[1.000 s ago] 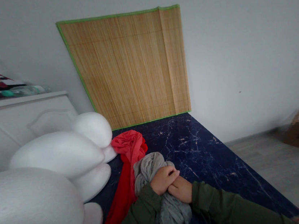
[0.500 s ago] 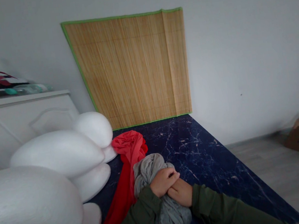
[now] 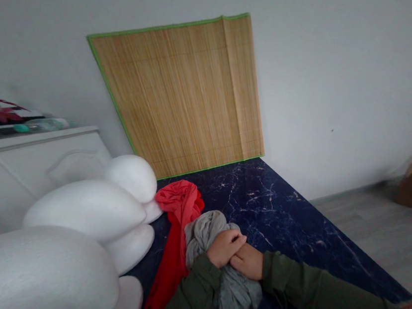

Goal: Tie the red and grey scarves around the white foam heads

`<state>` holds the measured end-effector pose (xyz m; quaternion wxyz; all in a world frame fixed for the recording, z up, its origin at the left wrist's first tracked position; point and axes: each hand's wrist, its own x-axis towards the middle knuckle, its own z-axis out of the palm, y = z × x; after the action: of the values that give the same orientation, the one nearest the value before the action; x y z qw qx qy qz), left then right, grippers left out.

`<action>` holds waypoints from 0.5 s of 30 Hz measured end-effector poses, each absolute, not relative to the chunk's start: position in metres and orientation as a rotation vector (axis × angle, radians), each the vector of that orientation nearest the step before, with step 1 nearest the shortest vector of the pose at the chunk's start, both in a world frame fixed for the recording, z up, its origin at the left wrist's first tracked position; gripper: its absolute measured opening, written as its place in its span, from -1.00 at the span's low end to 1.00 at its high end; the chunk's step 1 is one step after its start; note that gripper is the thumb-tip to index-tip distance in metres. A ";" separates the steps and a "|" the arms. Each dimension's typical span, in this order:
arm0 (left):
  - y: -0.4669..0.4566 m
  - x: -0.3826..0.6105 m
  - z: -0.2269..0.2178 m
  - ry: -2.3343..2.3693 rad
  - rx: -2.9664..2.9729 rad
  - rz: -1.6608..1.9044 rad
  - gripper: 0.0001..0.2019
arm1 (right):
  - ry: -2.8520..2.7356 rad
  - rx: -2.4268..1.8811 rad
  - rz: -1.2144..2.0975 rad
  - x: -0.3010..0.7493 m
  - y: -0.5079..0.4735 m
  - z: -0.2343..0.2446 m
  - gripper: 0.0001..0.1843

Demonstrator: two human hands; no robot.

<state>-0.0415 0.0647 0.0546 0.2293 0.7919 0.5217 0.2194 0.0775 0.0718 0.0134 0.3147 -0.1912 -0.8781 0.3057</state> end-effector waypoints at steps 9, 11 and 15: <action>0.035 -0.029 0.097 1.648 2.320 0.733 -0.77 | -2.274 -0.620 0.927 0.078 0.087 0.013 -0.74; -0.001 -0.033 0.121 1.705 2.356 0.766 -0.79 | -2.128 -0.780 0.893 0.080 0.093 0.013 -0.70; -0.095 -0.072 0.131 1.881 2.034 0.815 -0.78 | -1.845 -1.053 0.768 0.087 0.099 0.016 -0.58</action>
<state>-0.0719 -0.0949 0.1309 0.1265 0.6985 0.6462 0.2801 0.0870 0.0991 0.0160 0.4271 -0.4215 -0.7386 0.3072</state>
